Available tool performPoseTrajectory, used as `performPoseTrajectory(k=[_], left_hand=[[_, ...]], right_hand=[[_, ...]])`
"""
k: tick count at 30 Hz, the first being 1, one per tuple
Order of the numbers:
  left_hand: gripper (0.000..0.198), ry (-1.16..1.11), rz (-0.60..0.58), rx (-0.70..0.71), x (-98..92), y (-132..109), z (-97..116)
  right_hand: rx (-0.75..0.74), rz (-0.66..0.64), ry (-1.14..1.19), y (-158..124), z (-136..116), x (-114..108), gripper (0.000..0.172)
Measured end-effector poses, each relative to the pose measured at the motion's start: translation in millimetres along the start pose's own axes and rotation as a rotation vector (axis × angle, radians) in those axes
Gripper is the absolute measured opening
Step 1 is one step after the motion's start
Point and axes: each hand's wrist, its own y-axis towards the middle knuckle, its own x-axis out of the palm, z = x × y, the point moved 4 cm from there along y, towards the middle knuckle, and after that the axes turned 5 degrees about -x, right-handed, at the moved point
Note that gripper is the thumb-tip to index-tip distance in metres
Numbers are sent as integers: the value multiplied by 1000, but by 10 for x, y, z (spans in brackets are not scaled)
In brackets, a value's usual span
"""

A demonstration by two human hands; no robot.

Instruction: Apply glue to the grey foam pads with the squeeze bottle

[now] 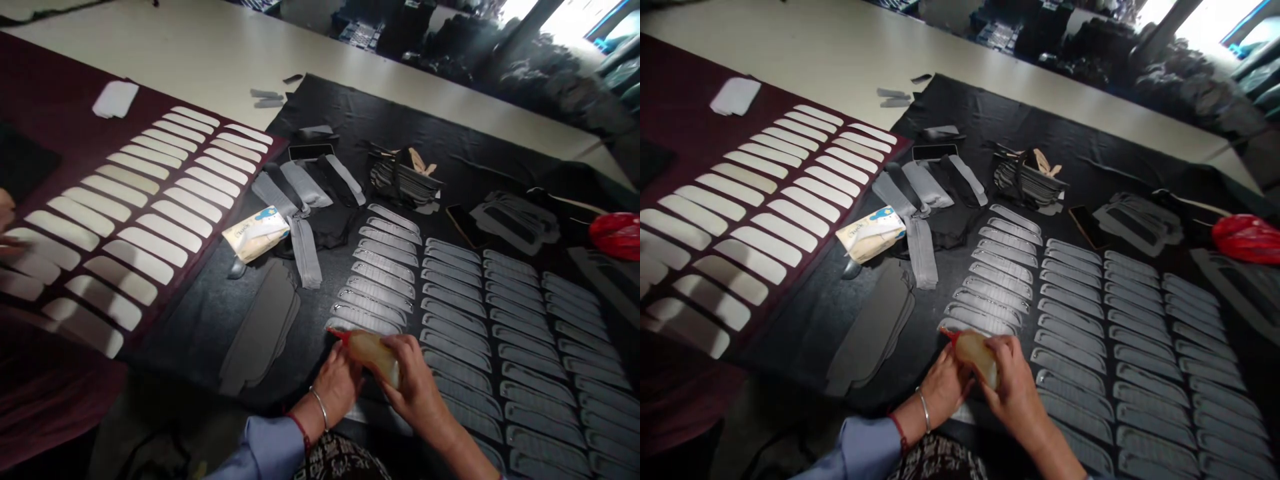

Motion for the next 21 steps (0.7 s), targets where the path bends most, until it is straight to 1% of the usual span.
performPoseTrajectory(k=[2, 5, 10, 14, 21], left_hand=[[30, -3, -4, -16, -1, 0, 0], [31, 21, -42, -40, -14, 14, 13], [39, 59, -71, -42, -53, 41, 37], [43, 114, -63, 0, -51, 47, 40], [42, 215, -9, 62, 11, 37, 37]], right_hand=[[0, -2, 2, 5, -6, 5, 38], [6, 13, -13, 18, 3, -2, 41], [9, 38, -50, 14, 37, -53, 42], [24, 37, -82, -37, 60, -114, 42], [77, 26, -108, -166, 85, -223, 43]])
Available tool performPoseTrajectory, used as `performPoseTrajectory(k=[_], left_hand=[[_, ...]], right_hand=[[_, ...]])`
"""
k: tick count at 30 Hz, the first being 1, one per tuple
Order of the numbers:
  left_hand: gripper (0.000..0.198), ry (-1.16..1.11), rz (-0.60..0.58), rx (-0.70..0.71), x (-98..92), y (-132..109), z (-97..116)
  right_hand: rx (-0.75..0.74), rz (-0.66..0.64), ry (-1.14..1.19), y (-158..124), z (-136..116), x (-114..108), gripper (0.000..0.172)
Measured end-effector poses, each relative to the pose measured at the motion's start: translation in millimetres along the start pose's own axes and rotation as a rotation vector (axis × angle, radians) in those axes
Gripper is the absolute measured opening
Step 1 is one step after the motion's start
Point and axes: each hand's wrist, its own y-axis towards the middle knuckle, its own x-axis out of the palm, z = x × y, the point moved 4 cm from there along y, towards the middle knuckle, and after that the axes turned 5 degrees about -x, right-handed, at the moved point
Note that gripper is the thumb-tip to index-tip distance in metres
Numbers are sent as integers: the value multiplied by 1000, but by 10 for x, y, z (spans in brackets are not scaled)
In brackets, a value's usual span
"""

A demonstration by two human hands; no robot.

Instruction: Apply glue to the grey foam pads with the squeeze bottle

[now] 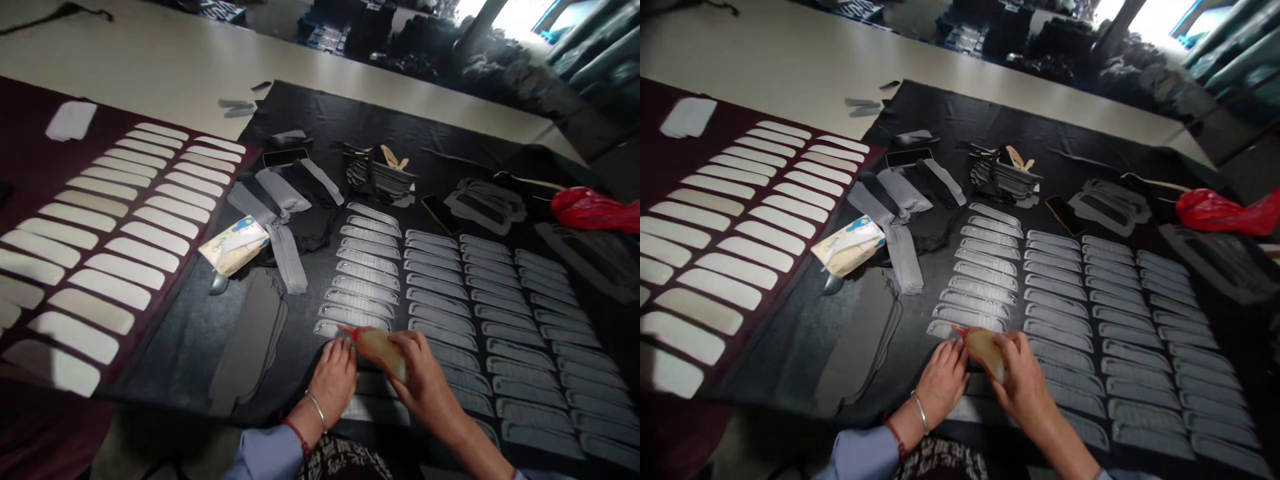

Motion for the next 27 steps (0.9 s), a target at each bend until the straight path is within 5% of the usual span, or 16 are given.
performPoseTrajectory(k=[27], left_hand=[[49, 155, -17, 39, -41, 34, 79]], right_hand=[[227, 124, -17, -676, 340, -284, 49]])
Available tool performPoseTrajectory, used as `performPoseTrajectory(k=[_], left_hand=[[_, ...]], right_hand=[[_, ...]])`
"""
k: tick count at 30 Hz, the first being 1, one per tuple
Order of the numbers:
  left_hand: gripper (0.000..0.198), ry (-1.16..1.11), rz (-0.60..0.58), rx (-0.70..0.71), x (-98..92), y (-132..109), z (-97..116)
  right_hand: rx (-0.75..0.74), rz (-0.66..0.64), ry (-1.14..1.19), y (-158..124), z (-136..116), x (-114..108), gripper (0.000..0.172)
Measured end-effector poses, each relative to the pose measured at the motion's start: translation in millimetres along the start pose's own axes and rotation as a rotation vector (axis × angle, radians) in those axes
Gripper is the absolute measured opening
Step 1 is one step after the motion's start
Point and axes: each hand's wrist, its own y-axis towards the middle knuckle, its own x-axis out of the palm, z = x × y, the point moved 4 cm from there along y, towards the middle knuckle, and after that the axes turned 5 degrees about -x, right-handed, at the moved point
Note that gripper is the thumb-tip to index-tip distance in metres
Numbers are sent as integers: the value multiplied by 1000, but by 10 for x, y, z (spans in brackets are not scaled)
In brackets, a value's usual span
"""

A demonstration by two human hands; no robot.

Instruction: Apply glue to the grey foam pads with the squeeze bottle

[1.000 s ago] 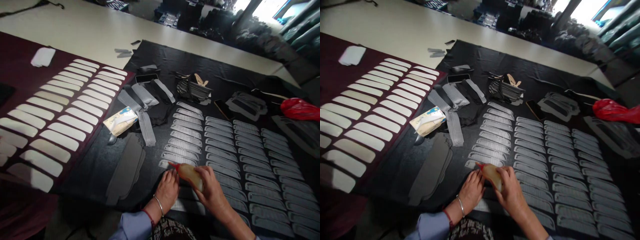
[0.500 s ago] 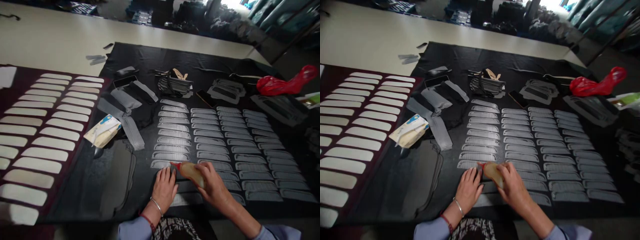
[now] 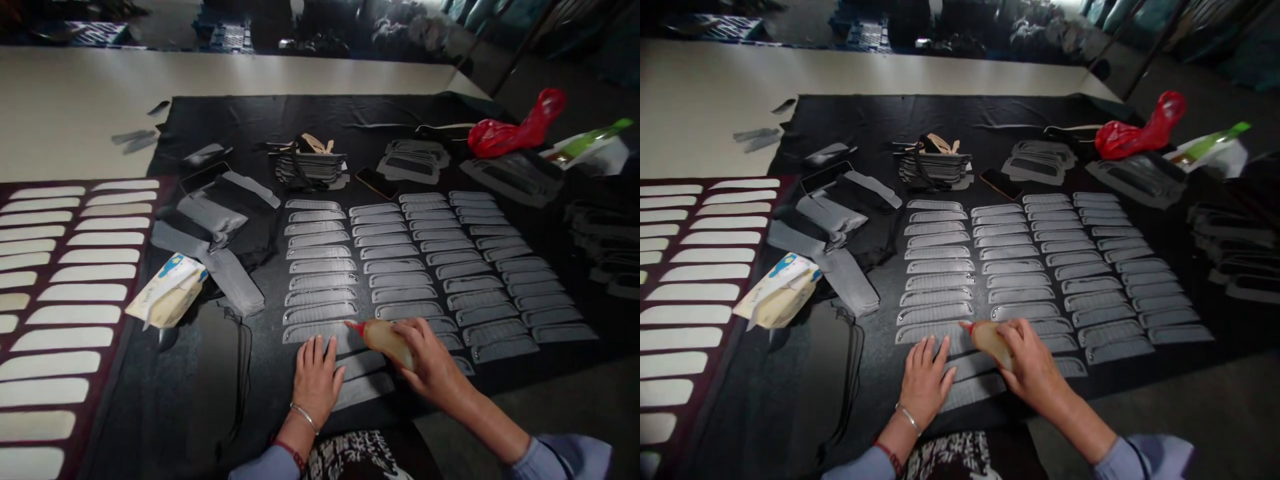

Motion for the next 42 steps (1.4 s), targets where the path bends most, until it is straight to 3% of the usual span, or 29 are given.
performPoseTrajectory(k=[11, 26, 29, 31, 34, 36, 39, 42], left_hand=[[47, 21, 2, -9, 3, 7, 15], [50, 10, 22, -30, 14, -16, 13], [50, 8, 11, -36, 19, -18, 13], [50, 5, 20, -38, 24, -22, 13], [46, 8, 36, -24, 30, -30, 19], [42, 17, 44, -14, 28, -33, 25], [40, 22, 54, -9, 19, -33, 29], [40, 12, 50, -7, 23, -34, 26]], right_hand=[[26, 61, -1, -162, 133, -70, 45], [70, 52, 57, -372, 157, -63, 40], [204, 166, 132, -400, 251, -64, 30], [413, 288, 254, -424, 334, -69, 30], [759, 456, 613, -449, 383, -14, 40], [889, 531, 888, -417, 341, 59, 45], [918, 555, 1156, -306, 257, 186, 45], [878, 554, 1244, -190, 231, 322, 44]])
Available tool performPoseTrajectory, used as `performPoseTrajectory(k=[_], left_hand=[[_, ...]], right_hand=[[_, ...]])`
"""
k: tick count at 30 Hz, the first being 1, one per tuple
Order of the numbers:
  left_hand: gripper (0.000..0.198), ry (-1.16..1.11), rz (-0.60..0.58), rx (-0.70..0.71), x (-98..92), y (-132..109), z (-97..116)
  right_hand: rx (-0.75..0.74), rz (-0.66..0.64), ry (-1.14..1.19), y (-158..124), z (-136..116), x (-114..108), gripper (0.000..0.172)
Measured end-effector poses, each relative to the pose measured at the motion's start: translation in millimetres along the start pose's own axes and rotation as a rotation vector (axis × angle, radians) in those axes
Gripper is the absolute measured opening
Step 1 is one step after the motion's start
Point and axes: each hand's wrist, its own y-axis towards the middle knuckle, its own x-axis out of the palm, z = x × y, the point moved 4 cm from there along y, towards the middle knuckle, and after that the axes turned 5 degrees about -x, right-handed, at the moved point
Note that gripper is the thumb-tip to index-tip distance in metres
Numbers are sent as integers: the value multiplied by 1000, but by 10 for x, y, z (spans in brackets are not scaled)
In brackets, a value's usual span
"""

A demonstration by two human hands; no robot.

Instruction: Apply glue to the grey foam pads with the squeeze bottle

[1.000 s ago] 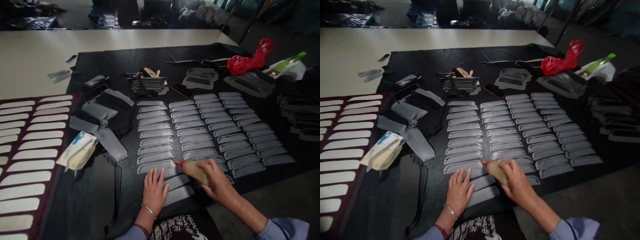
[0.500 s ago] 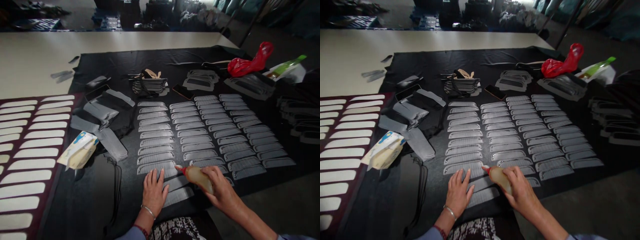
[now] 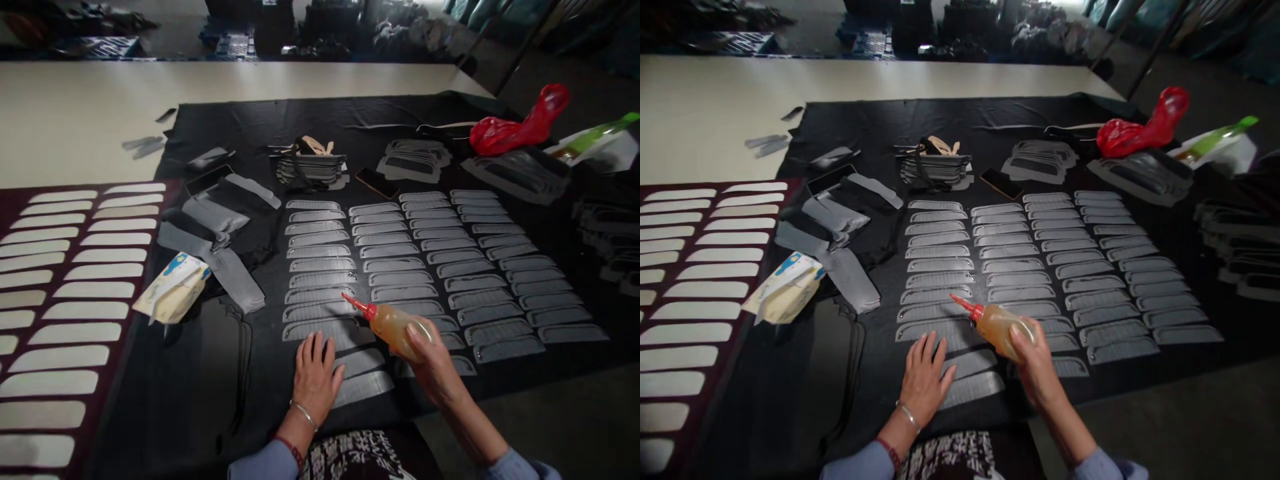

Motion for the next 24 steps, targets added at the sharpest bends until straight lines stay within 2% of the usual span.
performPoseTrajectory(k=[6, 10, 16, 24], left_hand=[[45, -2, -23, 11, 27, -9, -4], [47, -4, -37, 5, 16, -10, -5], [51, -21, -67, -9, 1, 4, -5], [53, -44, -52, -33, 8, -2, -3]], right_hand=[[-121, -66, -61, 166, 139, 201, 45], [-131, -105, -103, 226, 219, 272, 45], [-125, -153, -161, 206, 304, 267, 45], [-92, -145, -174, 166, 347, 203, 46]])
